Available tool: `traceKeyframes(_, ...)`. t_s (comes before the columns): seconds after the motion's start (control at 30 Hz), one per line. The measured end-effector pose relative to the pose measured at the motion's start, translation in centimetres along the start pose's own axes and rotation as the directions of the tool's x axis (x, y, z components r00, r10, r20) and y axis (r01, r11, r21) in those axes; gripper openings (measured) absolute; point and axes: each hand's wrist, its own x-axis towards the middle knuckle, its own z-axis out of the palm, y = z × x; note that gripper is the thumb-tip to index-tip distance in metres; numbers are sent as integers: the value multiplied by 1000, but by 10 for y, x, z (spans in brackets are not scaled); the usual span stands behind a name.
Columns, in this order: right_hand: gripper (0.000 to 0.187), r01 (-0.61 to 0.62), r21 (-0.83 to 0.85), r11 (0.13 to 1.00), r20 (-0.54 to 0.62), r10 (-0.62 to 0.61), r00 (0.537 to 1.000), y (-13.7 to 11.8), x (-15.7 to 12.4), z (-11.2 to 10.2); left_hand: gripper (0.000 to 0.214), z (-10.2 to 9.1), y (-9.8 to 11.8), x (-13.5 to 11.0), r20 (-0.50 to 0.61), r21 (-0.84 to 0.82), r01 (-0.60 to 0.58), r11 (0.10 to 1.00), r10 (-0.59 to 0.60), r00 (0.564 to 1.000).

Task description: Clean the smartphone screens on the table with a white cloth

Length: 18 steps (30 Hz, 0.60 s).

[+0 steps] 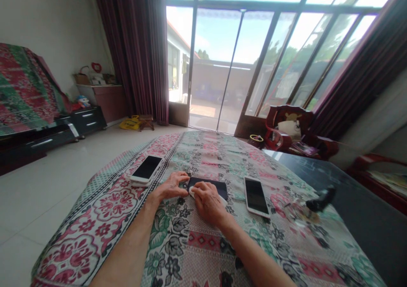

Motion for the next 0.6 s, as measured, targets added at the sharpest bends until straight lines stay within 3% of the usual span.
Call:
traceKeyframes(0.17,25,-35,5,999,-58,36,998,10,-12,-2,58,1,6,1,-20,25,-36,999,36,999)
traceKeyframes(0.33,24,-48,-4,999,-89,47,995,9,-14,2,71,13,12,4,-43,100,-75,992,80,996)
traceKeyframes(0.47,24,-53,-22,998,-92,51,994,8,-13,3,66,23,12,7,-30,126,-134,983,139,990)
traceKeyframes(0.6,25,-57,-29,998,-81,54,995,8,-13,2,63,22,7,8,-15,76,-125,989,126,992)
